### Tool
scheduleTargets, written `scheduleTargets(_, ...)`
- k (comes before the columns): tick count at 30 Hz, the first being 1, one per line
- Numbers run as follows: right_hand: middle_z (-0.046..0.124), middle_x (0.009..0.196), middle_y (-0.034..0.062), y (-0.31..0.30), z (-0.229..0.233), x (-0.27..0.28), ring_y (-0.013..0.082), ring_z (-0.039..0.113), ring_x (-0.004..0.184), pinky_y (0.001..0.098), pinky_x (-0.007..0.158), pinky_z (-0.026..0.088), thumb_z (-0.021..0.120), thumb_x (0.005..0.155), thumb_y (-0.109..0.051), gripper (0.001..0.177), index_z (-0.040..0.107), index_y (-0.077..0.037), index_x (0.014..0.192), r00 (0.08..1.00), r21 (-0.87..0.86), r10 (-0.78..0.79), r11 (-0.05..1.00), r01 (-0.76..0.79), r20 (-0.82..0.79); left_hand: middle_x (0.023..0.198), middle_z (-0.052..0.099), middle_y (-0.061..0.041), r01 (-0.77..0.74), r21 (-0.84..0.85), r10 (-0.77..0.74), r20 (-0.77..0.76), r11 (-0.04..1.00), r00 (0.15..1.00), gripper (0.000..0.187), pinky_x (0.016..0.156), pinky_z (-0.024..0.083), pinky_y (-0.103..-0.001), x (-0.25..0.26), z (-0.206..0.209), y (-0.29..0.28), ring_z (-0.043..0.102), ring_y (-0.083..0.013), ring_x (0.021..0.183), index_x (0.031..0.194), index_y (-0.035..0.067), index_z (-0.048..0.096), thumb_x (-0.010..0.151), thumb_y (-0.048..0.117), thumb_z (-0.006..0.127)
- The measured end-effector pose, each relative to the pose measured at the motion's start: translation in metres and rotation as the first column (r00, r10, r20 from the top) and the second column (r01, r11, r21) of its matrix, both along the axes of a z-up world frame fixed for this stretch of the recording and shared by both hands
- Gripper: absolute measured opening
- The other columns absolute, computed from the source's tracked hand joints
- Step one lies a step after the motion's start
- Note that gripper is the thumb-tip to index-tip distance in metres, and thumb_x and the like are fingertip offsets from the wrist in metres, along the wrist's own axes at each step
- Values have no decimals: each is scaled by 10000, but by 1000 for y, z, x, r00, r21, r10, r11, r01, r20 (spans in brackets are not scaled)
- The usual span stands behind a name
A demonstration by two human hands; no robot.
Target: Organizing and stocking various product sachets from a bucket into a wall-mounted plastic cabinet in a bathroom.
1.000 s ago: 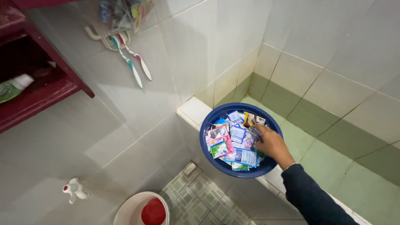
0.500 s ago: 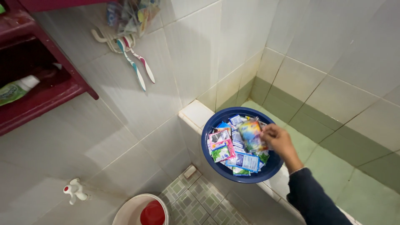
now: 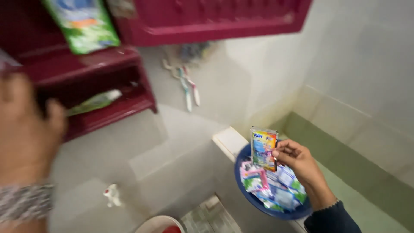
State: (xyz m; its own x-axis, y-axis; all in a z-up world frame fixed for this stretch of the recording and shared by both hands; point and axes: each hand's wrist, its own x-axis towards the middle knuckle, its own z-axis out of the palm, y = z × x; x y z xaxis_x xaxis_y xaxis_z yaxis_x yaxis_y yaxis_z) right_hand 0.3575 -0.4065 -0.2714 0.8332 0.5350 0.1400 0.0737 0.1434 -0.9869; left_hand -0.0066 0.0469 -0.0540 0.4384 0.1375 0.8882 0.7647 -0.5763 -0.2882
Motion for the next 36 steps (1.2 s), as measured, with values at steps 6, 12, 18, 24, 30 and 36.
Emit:
scheduleTargets(6, 710, 769, 80, 92, 102, -61, 164, 638, 684, 305, 604, 534, 813, 806, 20, 143, 703, -19, 888, 958, 177, 207, 954, -243, 200, 1416, 660, -59, -225, 103, 218, 74, 969, 973, 475, 823, 452, -498, 7, 38, -49, 589, -340, 1104, 1135, 204, 683, 730, 449, 710)
scheduleTargets(12, 716, 817, 104, 204, 226, -145, 170, 668, 697, 291, 640, 593, 797, 819, 11, 152, 697, 9, 933, 892, 325, 221, 874, -360, 394, 1390, 617, -154, -148, 32, 144, 97, 989, 985, 554, 794, 455, -486, 11, 43, -48, 566, -328, 1135, 1225, 145, 638, 715, 354, 695)
scheduleTargets(18, 737, 882, 65, 293, 312, -230, 119, 696, 714, 235, 689, 597, 753, 904, -41, 119, 691, -40, 1006, 712, 438, -111, 849, -295, 694, 1338, 651, -226, -46, 58, 37, 145, 997, 989, 480, 757, 449, -470, 10, 45, -51, 576, -327, 1040, 1192, 92, 663, 739, 248, 682)
scheduleTargets(24, 733, 973, 76, 362, 325, -250, 245, 692, 895, 358, 836, 499, 640, 949, -95, 83, 680, -63, 1015, 309, 382, -323, 911, -154, 895, 1344, 615, -228, -53, -10, 53, 88, 999, 995, 547, 753, 419, -449, 7, 47, -51, 537, -317, 1041, 1243, 87, 628, 744, 295, 713)
scheduleTargets(30, 792, 901, 17, 388, 343, -261, 128, 731, 765, 273, 740, 602, 700, 859, -94, 153, 750, -110, 1003, 673, 146, 56, 960, -239, 737, 1349, 593, -218, -71, -21, 72, 59, 997, 996, 759, 730, 415, -417, 3, 48, -53, 517, -300, 1013, 1391, 49, 565, 711, 326, 758)
scheduleTargets(36, 810, 1046, -40, 398, 333, -236, 106, 748, 926, 250, 868, 606, 741, 789, -64, 264, 812, -173, 1019, 688, -59, 220, 967, -249, 691, 1316, 627, -218, -31, 54, 24, 115, 998, 993, 527, 752, 431, -445, 5, 44, -51, 557, -335, 1042, 1257, 56, 650, 750, 201, 667)
